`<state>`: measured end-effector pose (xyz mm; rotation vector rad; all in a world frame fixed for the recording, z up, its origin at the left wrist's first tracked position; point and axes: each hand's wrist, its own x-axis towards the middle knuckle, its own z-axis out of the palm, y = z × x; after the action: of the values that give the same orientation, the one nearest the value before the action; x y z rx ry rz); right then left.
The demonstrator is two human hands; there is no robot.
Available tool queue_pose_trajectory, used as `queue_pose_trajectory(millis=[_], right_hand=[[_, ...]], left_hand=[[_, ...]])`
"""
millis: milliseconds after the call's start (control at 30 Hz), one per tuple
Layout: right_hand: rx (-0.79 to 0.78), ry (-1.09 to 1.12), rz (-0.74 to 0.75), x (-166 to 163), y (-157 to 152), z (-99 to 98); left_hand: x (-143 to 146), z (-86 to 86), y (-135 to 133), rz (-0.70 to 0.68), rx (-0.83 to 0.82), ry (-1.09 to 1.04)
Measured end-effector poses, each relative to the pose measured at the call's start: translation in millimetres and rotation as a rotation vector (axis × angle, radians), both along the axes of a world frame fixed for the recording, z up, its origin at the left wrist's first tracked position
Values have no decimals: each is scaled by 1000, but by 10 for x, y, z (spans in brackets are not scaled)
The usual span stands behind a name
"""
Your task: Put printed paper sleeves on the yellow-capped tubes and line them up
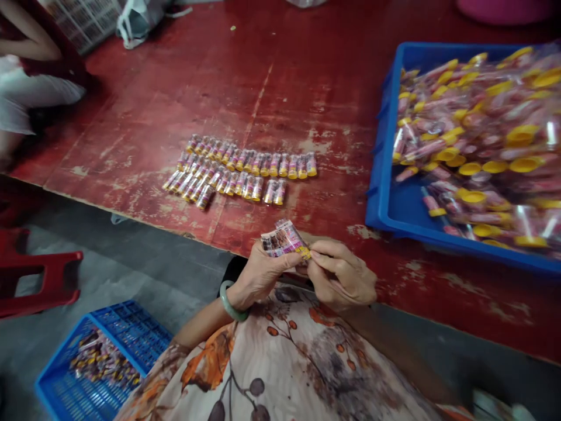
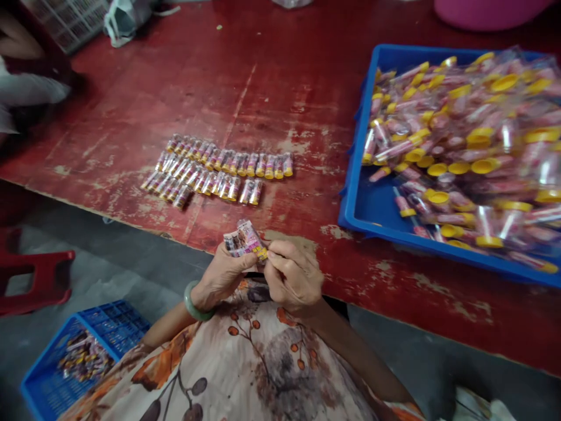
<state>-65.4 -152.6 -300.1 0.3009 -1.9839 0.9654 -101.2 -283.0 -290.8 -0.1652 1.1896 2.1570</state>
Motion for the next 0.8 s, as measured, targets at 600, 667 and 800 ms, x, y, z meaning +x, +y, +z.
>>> queue_pose_trajectory(millis=[600, 667, 800], right_hand=[[105, -95, -134, 100, 826, 14], [177, -83, -252, 53, 1163, 93], [367, -213, -444, -172, 1983, 184]], left_hand=[[-1296, -52, -1167, 50, -1392, 712], [-1376, -76, -1202, 32, -1450, 792], [-1469, -114, -1228, 41, -1412, 864]])
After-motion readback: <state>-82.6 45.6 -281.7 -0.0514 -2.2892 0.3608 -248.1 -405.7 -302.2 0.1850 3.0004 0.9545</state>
